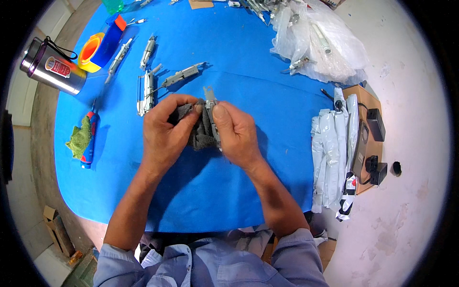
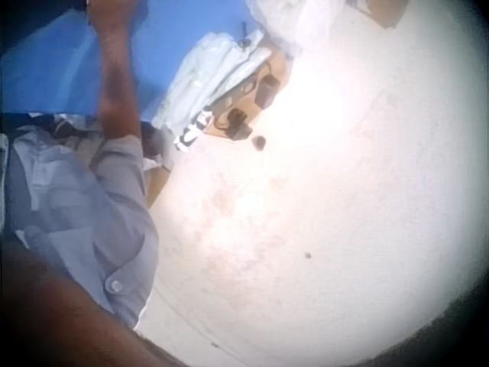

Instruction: The person sits at a blue table and cleans small metal parts by hand. They use a green cloth and a grey rag to wipe the parts, occasionally picking up new items from a cardboard box or the table surface.

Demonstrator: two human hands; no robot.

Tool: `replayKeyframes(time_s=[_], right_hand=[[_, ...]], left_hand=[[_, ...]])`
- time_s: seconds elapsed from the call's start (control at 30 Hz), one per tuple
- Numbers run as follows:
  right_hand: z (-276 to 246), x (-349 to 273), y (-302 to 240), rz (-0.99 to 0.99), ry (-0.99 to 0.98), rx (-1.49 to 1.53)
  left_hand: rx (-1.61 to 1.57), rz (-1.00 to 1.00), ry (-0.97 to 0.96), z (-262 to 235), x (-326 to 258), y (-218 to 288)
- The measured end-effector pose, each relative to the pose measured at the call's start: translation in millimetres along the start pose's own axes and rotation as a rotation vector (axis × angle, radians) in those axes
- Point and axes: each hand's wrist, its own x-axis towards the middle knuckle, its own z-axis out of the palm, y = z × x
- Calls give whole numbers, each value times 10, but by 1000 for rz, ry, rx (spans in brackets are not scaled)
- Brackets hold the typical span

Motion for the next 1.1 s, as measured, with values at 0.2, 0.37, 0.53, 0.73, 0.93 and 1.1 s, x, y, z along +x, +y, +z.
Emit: replayKeyframes(time_s=[0.2,0.37,0.53,0.73,0.93,1.1], right_hand=[[45,28,-49,-31,90,49],[4,49,0,-9,141,83],[-86,102,26,71,142,220],[-20,96,24,49,162,122],[0,9,-45,-10,-14,-103],[23,15,-7,-18,30,-30]], left_hand=[[119,202,-48,108,-74,-23],[113,257,-166,183,-158,-38],[95,245,-258,232,-232,-16],[61,173,-187,177,-151,-41],[109,84,38,12,17,-55],[169,218,-7,82,-53,-45]])
